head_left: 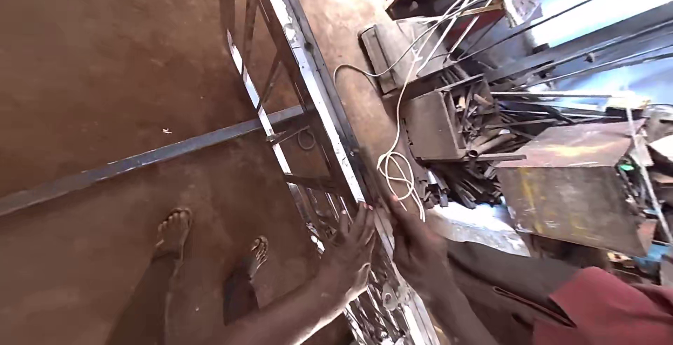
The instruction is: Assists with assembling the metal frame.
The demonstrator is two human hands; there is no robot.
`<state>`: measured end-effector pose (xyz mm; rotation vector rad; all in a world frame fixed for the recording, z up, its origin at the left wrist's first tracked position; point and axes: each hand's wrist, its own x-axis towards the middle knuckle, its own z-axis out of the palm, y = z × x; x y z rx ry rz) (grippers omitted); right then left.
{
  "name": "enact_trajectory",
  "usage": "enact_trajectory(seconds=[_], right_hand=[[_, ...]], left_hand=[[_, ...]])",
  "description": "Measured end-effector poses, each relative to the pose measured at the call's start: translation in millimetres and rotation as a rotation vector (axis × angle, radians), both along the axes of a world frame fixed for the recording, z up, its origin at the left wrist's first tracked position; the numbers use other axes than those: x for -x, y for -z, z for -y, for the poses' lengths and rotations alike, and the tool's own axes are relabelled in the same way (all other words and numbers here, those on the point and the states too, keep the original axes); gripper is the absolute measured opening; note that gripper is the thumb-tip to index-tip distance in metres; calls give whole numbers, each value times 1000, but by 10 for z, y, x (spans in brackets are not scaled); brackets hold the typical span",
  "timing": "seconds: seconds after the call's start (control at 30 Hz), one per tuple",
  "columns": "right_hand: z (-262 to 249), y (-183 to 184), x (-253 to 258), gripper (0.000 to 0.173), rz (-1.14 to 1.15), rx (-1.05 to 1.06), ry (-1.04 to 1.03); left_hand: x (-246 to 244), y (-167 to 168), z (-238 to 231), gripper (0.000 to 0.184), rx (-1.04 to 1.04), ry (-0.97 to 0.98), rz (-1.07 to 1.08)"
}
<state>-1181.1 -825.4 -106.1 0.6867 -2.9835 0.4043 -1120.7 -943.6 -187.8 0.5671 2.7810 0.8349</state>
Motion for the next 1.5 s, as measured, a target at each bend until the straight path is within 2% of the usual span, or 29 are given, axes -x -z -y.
enact_trajectory(seconds=[0.07, 0.17, 0.27, 0.3, 0.33, 0.4, 0.47, 0.57, 0.67, 0.7, 0.8, 0.87, 0.93, 1.13, 1.3, 1.5], right_hand=[[-5, -45, -4, 42, 25, -29, 26], [77, -140, 21, 39, -12, 3, 39], [101, -113, -12, 40, 52, -28, 53], [147, -137, 10, 38, 63, 0, 64], [225, -180, 80, 37, 70, 52, 74], [424, -280, 256, 38, 74, 166, 100], [702, -347, 543, 41, 84, 208, 106], [1133, -301, 1048, 43, 93, 211, 50], [1490, -220, 1436, 44, 57, 134, 12], [1569, -180, 1536, 43, 39, 107, -6], [1678, -44, 1750, 44, 31, 8, -45], [1715, -58, 1778, 45, 43, -16, -41], [1719, -74, 1749, 46, -38, -7, -48], [1653, -18, 1699, 47, -40, -52, -41], [1669, 8, 1683, 48, -46, -101, -42], [1672, -34, 1621, 46, -38, -121, -47]], left_hand=[[30, -69, 30, 81, -9, 58, 87], [91, -92, 116, 83, 3, 136, 141], [65, -65, 197, 91, -163, 165, 178], [86, -42, 275, 91, -264, 132, 149], [136, 11, 359, 84, -354, 42, 34], [303, 101, 512, 56, -427, -200, -258], [626, 74, 761, 51, -395, -387, -335], [1166, 2, 1177, 74, -200, -464, -249], [1513, -3, 1412, 82, -34, -358, -116], [1573, -4, 1459, 82, 5, -298, -57], [1600, 91, 1487, 73, 33, -230, -62], [1575, 98, 1502, 75, 60, -229, -81], [1567, 109, 1519, 77, 101, -257, -148], [1613, -44, 1603, 71, 61, -138, 32], [1550, 39, 1539, 65, 152, -231, -167], [1558, -9, 1586, 65, 167, -184, -123]])
